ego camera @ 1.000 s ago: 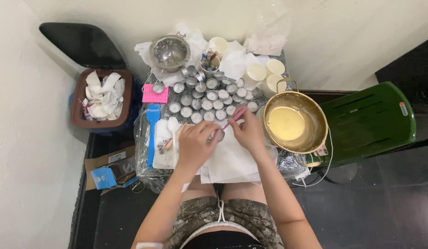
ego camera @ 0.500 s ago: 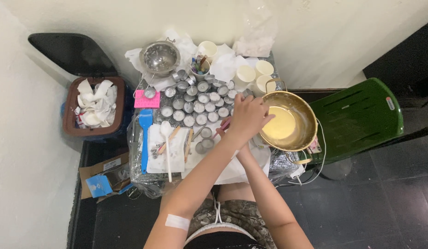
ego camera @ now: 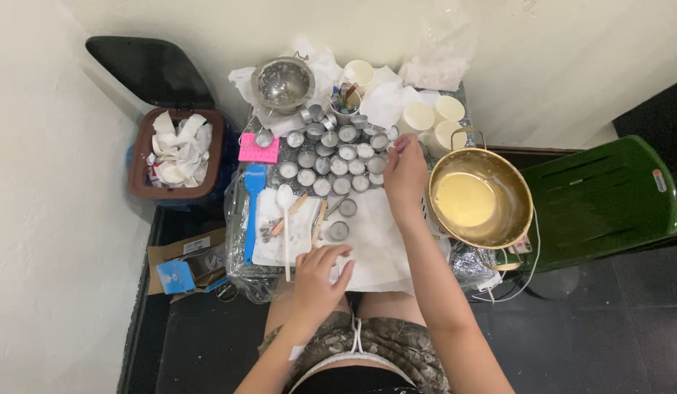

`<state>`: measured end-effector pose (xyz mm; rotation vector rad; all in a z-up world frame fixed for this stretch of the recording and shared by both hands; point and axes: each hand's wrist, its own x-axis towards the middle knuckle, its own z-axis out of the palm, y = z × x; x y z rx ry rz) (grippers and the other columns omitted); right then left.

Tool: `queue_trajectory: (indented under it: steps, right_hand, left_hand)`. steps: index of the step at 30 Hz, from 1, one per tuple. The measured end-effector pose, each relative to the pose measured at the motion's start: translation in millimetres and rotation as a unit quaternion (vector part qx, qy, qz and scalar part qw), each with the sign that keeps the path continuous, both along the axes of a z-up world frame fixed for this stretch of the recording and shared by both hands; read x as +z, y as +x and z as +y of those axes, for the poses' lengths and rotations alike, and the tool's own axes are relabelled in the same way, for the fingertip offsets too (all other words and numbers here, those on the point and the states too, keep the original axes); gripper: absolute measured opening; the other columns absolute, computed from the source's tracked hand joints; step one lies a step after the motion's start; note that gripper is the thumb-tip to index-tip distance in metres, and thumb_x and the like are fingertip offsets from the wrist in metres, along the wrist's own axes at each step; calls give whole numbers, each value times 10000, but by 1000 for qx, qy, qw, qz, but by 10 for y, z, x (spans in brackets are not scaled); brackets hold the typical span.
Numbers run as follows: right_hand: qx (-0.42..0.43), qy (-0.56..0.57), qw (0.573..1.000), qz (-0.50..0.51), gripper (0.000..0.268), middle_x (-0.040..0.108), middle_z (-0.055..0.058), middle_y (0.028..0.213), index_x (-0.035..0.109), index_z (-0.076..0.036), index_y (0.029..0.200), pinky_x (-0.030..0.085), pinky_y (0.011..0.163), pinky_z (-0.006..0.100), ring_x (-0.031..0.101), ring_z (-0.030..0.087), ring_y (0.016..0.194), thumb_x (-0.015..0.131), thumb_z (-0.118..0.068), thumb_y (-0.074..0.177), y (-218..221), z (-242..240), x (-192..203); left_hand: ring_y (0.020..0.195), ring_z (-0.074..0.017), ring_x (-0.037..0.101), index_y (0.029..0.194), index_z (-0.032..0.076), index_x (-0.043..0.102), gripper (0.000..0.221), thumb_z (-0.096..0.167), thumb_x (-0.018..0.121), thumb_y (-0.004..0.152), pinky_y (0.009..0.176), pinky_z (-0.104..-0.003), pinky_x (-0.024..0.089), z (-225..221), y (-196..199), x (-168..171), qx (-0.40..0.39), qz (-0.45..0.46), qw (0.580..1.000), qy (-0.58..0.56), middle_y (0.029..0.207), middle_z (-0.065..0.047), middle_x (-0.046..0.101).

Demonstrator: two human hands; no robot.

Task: The person ladles melted wax from a brass pot and pours it into small metal candle molds arranged on a table. They wipe spilled wax with paper tissue, reposition the molds, and handle wicks while filling the molds one at a time.

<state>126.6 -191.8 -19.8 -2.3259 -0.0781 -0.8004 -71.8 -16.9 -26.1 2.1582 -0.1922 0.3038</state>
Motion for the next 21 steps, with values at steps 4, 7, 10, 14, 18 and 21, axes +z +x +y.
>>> queue_trajectory:
  steps: [4,7,10,14,18,21]
  right_hand:
    - [-6,-7,1000,22,157,633,155,925,545,-40,1039,476,704,489,627,395,845,670,-37,943,134,-6,-172]
    - [2,6,999,34,205,658,150,921,546,-33,1047,483,693,476,648,383,827,705,-39,917,127,-44,-264]
    - [18,58,997,47,215,677,137,927,558,-23,1075,503,660,415,669,318,742,710,-22,924,-38,-52,-140]
    - [48,159,985,56,205,678,112,979,552,-8,1126,510,556,309,680,196,650,670,-6,958,-482,-4,-136]
    - [133,128,978,96,216,691,110,934,568,-4,1097,513,544,285,691,167,622,699,-4,926,-955,133,-340]
    - [122,118,975,145,219,672,117,907,556,0,1077,505,523,300,690,183,579,713,-34,927,-1112,225,-340]
  left_hand:
    - [884,-159,658,1121,159,718,247,238,727,888,870,-360,411,54,-139,14,2,0,1000,2,1005,38,729]
    - [914,-161,657,1107,148,708,233,225,732,889,869,-364,396,27,-177,14,-16,-51,998,15,1030,33,726]
    - [891,-163,655,1089,145,711,236,220,745,869,866,-367,395,-1,-177,5,-25,-40,999,23,1035,30,730]
    - [953,-168,663,1101,137,706,234,211,744,882,872,-372,409,-18,-225,-89,-37,-36,998,23,1034,22,724]
    - [1057,-217,638,1083,117,701,257,208,759,849,908,-404,413,-133,-263,-268,-71,-42,995,57,1104,-28,714]
    - [1142,-263,595,1090,62,684,326,204,762,807,939,-434,405,-218,-289,-281,-90,-41,988,122,1210,-90,676]
